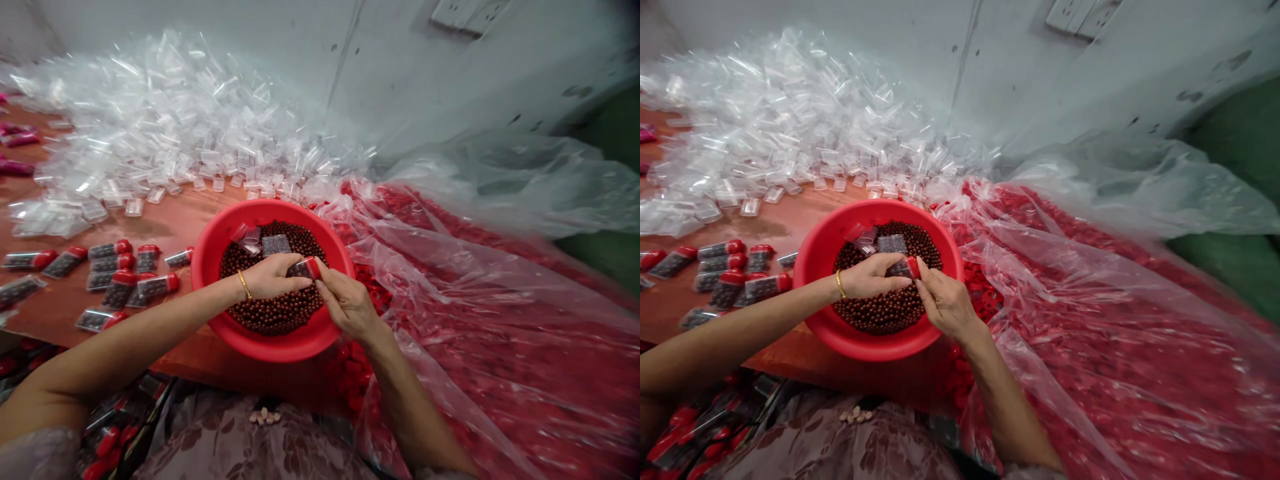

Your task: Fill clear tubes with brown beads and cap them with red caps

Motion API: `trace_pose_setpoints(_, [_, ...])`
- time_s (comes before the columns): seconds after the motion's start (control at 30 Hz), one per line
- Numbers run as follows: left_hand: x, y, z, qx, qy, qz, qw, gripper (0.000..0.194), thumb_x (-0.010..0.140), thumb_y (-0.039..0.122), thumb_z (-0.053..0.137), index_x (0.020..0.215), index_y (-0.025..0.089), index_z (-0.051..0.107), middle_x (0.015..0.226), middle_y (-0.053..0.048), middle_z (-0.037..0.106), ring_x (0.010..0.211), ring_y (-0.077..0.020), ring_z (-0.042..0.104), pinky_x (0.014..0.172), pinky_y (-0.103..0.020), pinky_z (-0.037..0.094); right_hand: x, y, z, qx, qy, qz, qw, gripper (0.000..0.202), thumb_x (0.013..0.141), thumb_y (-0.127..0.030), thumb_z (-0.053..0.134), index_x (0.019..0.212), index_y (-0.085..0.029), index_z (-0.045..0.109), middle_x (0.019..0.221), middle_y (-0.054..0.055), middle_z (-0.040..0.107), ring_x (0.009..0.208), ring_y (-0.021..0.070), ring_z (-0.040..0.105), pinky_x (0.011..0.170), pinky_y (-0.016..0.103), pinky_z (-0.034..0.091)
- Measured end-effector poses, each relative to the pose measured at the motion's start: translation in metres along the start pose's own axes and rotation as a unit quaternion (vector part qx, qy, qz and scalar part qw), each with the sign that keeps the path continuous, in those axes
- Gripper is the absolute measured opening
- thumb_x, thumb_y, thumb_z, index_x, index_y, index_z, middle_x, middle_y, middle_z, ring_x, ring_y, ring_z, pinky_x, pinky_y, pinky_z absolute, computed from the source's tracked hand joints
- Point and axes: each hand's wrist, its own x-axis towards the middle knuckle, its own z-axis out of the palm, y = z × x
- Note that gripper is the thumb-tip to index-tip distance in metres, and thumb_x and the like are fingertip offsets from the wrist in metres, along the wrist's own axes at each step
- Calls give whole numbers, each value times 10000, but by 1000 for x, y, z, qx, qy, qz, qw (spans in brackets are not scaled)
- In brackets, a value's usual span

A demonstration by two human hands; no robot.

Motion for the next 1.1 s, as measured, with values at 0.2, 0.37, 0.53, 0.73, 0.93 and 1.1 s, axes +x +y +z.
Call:
trace_pose_setpoints(0.2, [1,5,0,13,-57,-7,998,306,728,426,615,792,141,523,641,44,455,585,-84,410,538,-192,337,18,-5,3,45,123,110,985,373,915,-393,408,808,-190,702,525,0,550,491,122,525,549,255,464])
trace_pose_setpoints(0.37, [-1,4,1,162,-70,18,984,303,721,441,641,744,147,572,628,26,510,566,-94,438,555,-203,331,37,-5,36,320,91,264,905,628,914,-591,177,1159,-176,580,763,36,629,645,126,598,600,250,498])
trace_pose_setpoints(0.53, [-4,7,7,259,-66,53,962,297,766,447,600,800,151,599,711,-46,609,617,-148,536,615,-237,384,39,-2,45,385,2,283,878,657,891,-636,220,1413,-258,345,1275,79,566,1135,194,562,934,376,470])
trace_pose_setpoints(0.73, [-8,5,7,371,-39,-1,928,349,782,460,569,900,133,598,784,-118,646,725,-235,608,685,-305,440,43,3,54,319,27,270,908,722,830,-689,344,1425,-280,323,1432,40,419,1305,209,402,1111,432,287])
trace_pose_setpoints(0.93, [-12,21,0,364,22,39,931,317,800,478,545,814,162,570,737,-49,620,645,-159,557,607,-246,384,49,-6,41,362,131,264,884,723,898,-610,35,1289,-213,496,1288,91,568,1169,208,544,926,398,465])
trace_pose_setpoints(1.1, [-84,36,-45,382,154,-34,911,322,842,471,491,935,174,574,635,29,557,537,-94,465,544,-204,325,-8,44,-14,144,149,289,934,415,907,-469,350,1067,-212,634,954,51,704,869,185,650,778,335,499])
